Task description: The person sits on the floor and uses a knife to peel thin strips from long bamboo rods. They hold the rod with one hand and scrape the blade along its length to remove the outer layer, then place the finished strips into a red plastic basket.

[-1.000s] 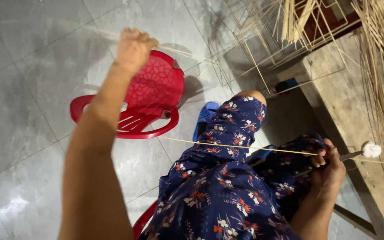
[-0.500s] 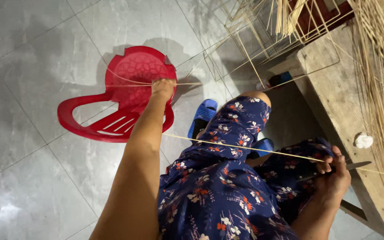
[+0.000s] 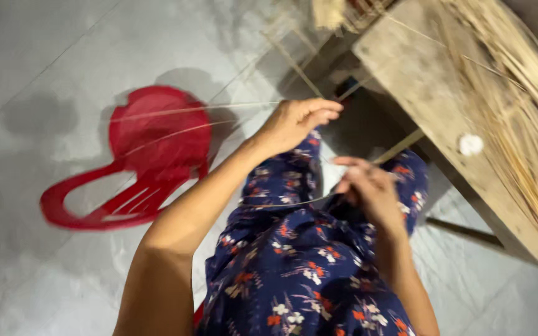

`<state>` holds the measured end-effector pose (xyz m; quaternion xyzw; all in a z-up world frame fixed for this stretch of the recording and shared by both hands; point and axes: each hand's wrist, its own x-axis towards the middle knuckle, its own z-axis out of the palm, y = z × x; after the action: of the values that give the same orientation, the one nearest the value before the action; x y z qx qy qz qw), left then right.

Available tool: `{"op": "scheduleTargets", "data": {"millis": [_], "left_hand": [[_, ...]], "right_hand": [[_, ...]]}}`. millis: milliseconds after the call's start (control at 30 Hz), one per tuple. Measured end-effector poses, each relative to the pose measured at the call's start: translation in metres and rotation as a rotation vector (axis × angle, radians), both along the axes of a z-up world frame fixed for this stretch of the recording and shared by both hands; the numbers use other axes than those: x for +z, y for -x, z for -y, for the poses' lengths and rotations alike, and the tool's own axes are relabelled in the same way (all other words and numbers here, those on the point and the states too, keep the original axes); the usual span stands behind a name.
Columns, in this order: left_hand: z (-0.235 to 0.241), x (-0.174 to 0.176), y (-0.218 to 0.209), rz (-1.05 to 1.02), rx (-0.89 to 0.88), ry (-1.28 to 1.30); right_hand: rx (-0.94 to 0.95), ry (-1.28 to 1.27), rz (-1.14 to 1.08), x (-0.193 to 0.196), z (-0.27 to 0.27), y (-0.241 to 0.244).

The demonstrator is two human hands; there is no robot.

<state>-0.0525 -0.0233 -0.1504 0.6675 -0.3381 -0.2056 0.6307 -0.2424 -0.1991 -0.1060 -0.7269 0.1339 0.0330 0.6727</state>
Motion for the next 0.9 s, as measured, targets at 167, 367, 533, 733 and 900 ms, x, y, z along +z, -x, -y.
{"op": "scheduleTargets", "data": {"millis": [167, 367, 533, 733, 900], "left_hand": [[0.059, 0.068, 0.027, -0.249, -0.336, 0.21], [0.091, 0.102, 0.05, -0.304, -0.351, 0.142], [0.083, 0.109, 0.062, -0.228, -0.287, 0.066], [0.083, 0.115, 0.097, -0.29, -0.294, 0.097], [0.086, 0.126, 0.12, -0.141, -0.257, 0.179]], "right_hand": [[0.154, -0.084, -0.075, 0.023, -0.016, -0.005], [0.059, -0.164, -0.142, 0.008, -0.01, 0.013], [-0.119, 0.116, 0.253, 0.032, 0.026, 0.046], [-0.409, -0.312, 0.361, 0.074, 0.042, 0.075], [-0.373, -0.5, 0.464, 0.098, 0.037, 0.079]]}}
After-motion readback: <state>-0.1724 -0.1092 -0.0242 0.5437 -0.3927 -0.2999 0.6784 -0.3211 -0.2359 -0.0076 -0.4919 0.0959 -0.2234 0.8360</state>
